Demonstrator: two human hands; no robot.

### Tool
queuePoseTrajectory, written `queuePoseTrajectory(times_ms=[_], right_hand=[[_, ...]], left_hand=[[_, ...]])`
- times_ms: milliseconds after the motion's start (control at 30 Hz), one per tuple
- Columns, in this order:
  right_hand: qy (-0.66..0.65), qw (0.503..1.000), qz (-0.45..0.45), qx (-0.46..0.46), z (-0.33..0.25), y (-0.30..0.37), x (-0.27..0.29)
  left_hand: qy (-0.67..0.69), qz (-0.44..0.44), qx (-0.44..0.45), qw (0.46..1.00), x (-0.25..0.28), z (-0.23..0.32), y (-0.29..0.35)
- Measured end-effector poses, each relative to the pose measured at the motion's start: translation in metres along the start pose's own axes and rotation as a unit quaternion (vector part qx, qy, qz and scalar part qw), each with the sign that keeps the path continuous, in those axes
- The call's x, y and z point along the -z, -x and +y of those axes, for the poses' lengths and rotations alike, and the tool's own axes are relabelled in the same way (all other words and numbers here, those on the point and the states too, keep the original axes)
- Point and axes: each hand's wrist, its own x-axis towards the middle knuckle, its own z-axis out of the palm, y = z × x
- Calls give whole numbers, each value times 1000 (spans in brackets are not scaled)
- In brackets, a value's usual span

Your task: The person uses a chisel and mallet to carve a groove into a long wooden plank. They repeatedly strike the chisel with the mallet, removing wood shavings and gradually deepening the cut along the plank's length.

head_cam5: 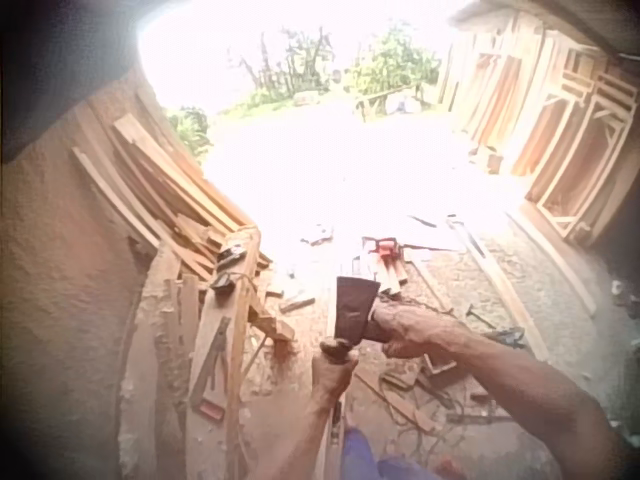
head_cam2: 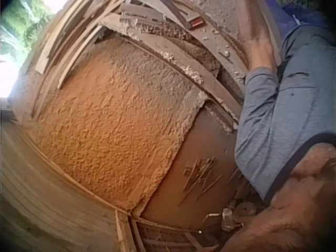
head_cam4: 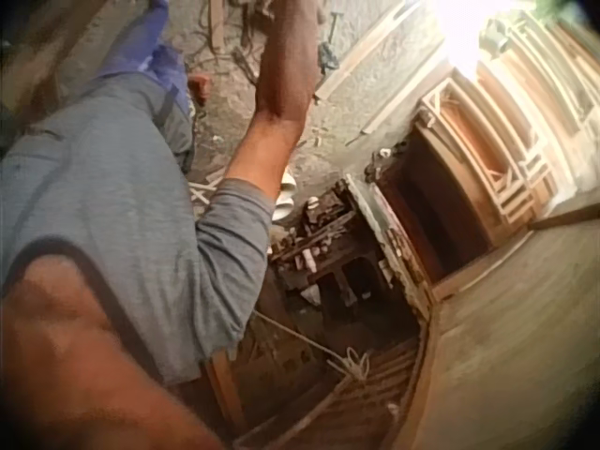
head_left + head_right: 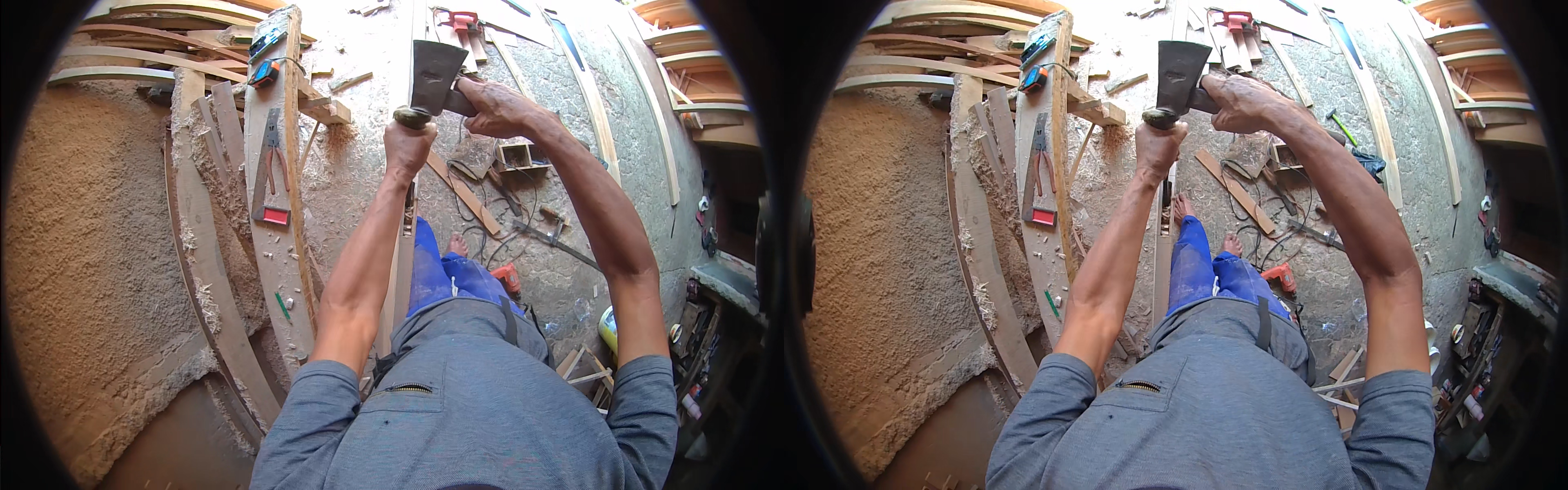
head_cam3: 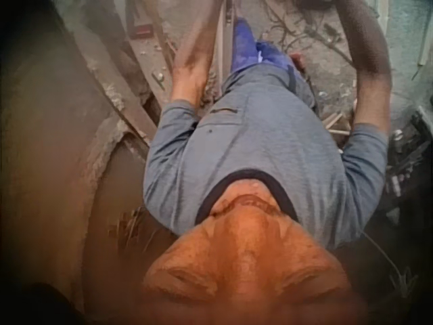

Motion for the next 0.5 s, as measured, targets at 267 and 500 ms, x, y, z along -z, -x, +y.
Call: queuePoseTrajectory(times_ms=[267,500], right_hand=[[-63,988,118,-78,-2,26,37],[-320,904,270,-93,-8,-34,112]], left_hand=[[-77,-23,35,996,5,23,2],[-70,-1,43,997,2,-14,-32]])
